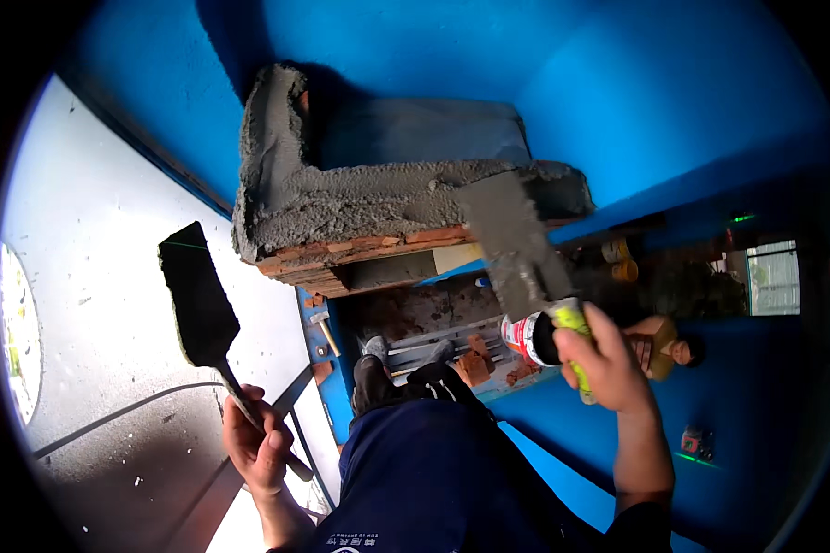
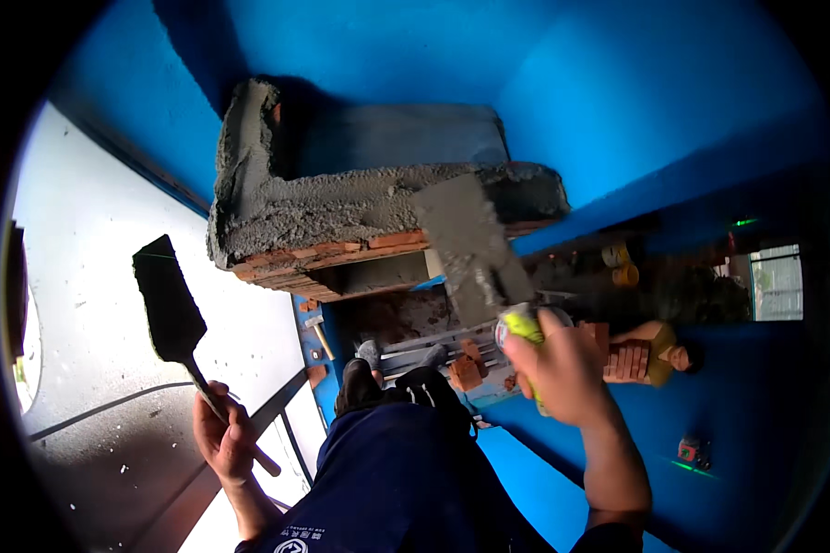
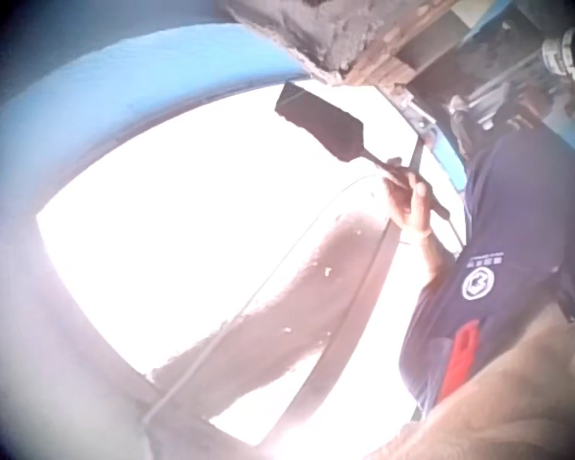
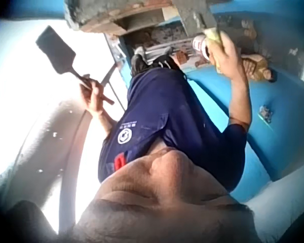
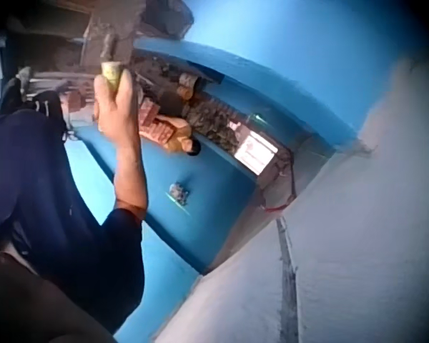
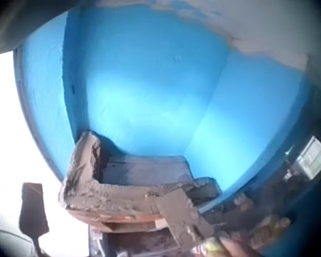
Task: The person builds a brick structure by applying mortar to bricks using a trowel and placing them in a row. The person uses the trowel to spread mortar onto the surface and the sides of the bricks before setting them into position.
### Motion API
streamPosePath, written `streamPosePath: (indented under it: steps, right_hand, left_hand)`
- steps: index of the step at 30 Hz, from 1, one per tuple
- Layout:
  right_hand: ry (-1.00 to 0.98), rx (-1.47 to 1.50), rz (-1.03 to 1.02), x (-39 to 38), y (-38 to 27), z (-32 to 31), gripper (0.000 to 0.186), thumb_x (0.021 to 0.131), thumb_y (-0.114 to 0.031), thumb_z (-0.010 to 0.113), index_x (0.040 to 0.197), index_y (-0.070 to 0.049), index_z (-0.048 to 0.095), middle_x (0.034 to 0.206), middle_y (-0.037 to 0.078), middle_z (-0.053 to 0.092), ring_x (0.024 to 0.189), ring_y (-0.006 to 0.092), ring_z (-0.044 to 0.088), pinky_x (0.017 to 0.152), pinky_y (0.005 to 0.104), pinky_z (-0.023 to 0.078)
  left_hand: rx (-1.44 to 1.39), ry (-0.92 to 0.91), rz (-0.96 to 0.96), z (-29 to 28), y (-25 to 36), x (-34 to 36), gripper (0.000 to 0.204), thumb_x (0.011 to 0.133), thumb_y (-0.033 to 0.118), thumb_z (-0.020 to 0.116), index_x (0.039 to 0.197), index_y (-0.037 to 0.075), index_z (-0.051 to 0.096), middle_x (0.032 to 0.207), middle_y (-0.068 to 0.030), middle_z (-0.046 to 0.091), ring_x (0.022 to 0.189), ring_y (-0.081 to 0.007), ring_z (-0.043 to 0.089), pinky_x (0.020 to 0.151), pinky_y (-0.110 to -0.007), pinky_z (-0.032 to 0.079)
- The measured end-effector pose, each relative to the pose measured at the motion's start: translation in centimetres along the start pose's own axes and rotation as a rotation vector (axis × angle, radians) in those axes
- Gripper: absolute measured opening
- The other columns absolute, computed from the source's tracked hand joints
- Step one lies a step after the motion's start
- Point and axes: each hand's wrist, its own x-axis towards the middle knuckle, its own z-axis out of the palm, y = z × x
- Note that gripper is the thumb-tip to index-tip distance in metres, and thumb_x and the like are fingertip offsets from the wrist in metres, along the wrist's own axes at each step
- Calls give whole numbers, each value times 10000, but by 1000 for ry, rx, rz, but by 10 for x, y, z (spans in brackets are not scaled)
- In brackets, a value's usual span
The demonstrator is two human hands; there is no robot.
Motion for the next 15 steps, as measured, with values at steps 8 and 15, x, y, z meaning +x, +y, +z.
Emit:
streamPosePath:
  steps: [8, 15]
  right_hand:
    - [176, 43, -324, 44, 105, 16, 223, 879, -216, 614, 968, -22, 547, 685, 53, 572, 600, 128, 543, 525, 313, 424]
    - [238, 174, -404, 126, 186, 106, 279, 830, -161, 590, 1071, -45, 511, 900, 132, 575, 830, 294, 574, 747, 364, 450]
  left_hand:
    - [-4, -132, -19, 17, -1, 3, 601, 770, 279, 752, 1162, -32, 420, 671, 26, 425, 518, -28, 401, 460, -144, 310]
    - [-19, -176, -103, 31, 3, 5, 583, 759, 252, 757, 1148, -33, 429, 668, 24, 439, 513, -27, 407, 461, -139, 320]
